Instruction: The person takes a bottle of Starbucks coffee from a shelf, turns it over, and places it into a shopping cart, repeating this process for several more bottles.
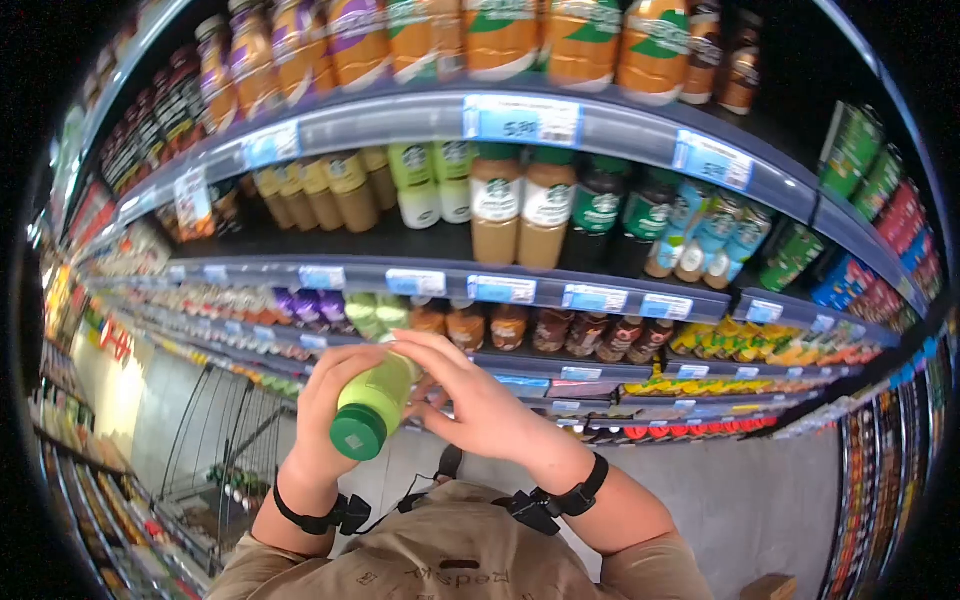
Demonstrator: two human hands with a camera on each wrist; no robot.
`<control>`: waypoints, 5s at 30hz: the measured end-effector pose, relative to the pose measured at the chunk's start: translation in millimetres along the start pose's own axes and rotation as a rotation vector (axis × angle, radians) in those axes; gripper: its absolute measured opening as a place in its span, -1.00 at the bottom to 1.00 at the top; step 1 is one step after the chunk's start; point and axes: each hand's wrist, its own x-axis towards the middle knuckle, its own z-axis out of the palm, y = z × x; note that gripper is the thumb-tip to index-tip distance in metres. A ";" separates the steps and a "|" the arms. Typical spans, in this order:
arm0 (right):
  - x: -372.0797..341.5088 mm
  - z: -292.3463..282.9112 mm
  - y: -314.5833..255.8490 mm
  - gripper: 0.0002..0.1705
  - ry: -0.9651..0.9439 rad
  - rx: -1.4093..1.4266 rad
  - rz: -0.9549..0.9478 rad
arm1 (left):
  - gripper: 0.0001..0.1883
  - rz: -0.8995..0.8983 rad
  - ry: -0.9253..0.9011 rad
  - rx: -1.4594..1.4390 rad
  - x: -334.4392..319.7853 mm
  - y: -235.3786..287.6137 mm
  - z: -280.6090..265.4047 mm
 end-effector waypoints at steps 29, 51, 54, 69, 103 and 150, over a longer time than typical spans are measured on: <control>175.9 494.9 25.7 -0.36 -1.204 0.423 0.437 | -0.60 -1.150 0.532 -0.128 -415.2 -20.2 -383.6; 340.2 786.1 164.8 -0.30 -1.547 0.462 0.848 | -0.71 -1.571 0.707 0.010 -568.0 -195.5 -507.2; 371.7 834.4 212.0 -0.23 -1.599 0.500 0.943 | -0.70 -1.635 0.606 0.081 -586.0 -261.5 -516.4; 387.2 1002.1 415.8 -0.12 -1.148 0.282 1.434 | -0.52 -1.908 0.104 0.250 -739.1 -540.9 -444.3; 393.5 1007.7 417.1 -0.18 -1.102 0.326 1.413 | -0.68 -1.977 0.023 0.302 -747.7 -538.7 -448.0; -70.2 284.6 11.1 0.02 0.530 1.016 0.262 | -0.79 -0.626 -0.235 0.086 -313.6 -205.5 -246.5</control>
